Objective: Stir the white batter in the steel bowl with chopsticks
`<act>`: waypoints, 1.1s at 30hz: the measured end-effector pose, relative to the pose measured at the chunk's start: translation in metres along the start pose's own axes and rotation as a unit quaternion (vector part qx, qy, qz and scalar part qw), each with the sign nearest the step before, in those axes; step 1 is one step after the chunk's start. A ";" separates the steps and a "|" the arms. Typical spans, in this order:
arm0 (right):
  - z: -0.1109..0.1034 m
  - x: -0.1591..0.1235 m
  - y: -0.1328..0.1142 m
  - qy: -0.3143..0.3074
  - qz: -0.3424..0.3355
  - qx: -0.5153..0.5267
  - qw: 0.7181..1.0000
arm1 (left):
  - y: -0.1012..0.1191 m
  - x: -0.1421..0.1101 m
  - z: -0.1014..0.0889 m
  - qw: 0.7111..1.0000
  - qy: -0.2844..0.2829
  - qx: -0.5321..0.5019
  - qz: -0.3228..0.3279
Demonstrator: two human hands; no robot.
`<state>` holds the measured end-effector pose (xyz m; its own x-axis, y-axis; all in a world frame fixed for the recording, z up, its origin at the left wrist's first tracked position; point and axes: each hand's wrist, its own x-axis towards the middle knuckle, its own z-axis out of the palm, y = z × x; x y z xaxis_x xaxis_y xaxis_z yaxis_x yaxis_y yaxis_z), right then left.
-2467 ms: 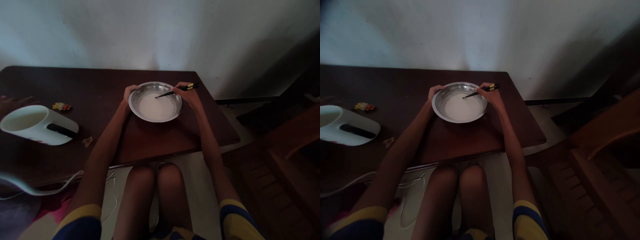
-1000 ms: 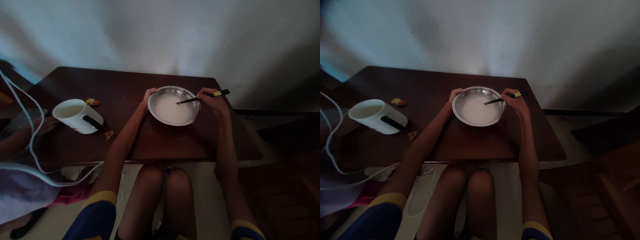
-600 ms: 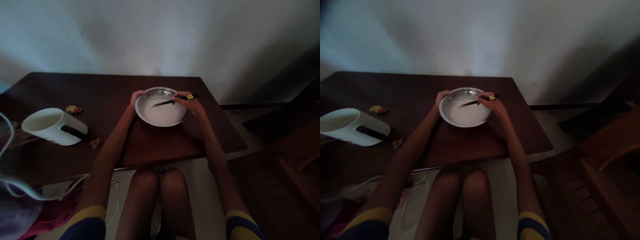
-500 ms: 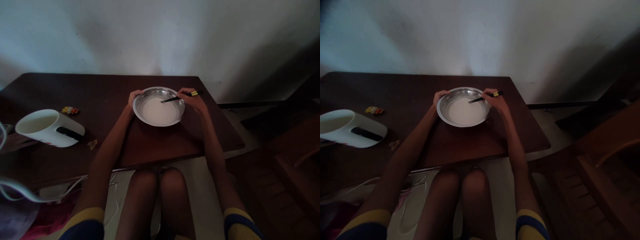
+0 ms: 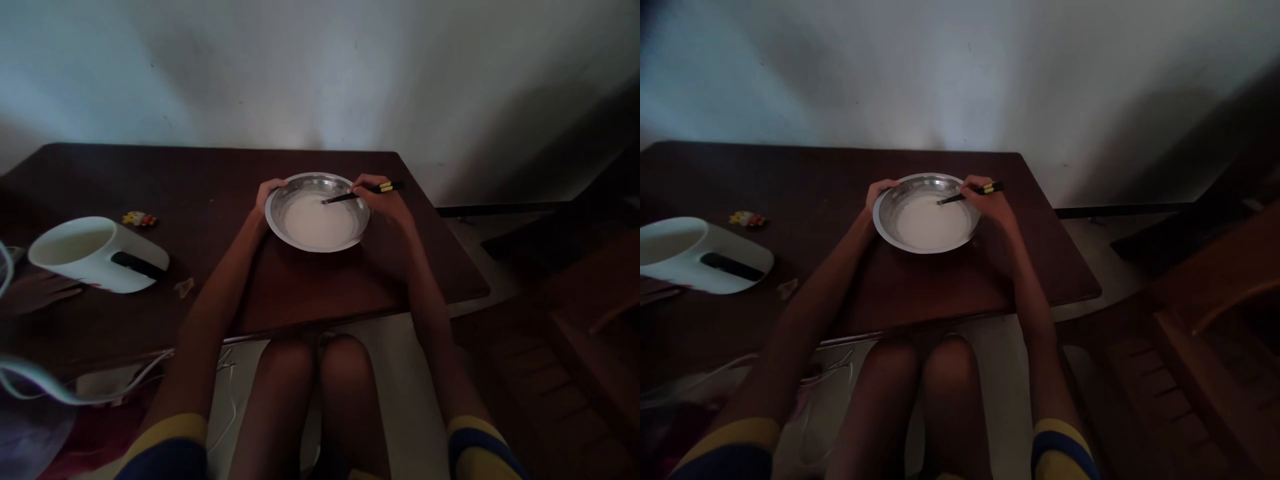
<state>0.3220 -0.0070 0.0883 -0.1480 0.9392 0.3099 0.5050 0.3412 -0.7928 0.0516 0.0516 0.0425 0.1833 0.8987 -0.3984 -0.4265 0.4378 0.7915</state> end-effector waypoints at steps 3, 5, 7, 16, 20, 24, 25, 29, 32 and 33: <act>-0.018 -0.003 0.006 0.052 0.021 -0.001 0.998 | 0.000 0.000 -0.001 1.000 -0.007 0.008 -0.001; -0.022 -0.006 0.003 0.032 0.030 0.028 0.999 | -0.001 0.001 -0.002 1.000 -0.024 0.016 0.008; -0.016 -0.007 -0.001 -0.017 0.028 0.057 0.998 | -0.001 0.002 -0.004 0.999 -0.037 0.024 0.011; -0.004 0.001 0.006 -0.018 -0.027 -0.011 0.999 | -0.001 -0.002 -0.001 1.000 -0.021 0.013 0.004; -0.022 -0.006 0.004 -0.023 -0.005 0.010 1.000 | -0.001 -0.001 -0.002 0.999 -0.018 0.027 0.007; -0.001 -0.006 -0.006 -0.089 -0.029 0.003 0.996 | -0.001 0.001 -0.003 0.999 -0.021 0.034 0.013; 0.004 -0.004 -0.006 -0.088 -0.036 -0.009 0.995 | -0.001 0.001 -0.002 0.999 -0.020 0.034 0.014; -0.007 -0.001 0.002 -0.042 -0.040 -0.044 0.997 | 0.000 -0.004 0.002 0.999 -0.013 0.033 0.010; -0.030 -0.005 0.004 -0.055 -0.028 -0.028 0.998 | 0.000 -0.004 0.001 0.999 -0.006 0.036 0.014; -0.033 -0.007 0.002 -0.077 -0.026 -0.016 0.997 | -0.001 -0.003 0.000 0.999 -0.010 0.040 0.014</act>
<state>0.3519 -0.0138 0.1018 -0.3022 0.9156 0.2652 0.5187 0.3913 -0.7601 0.0510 0.0487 0.0428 0.1909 0.9108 -0.3660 -0.3596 0.4118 0.8373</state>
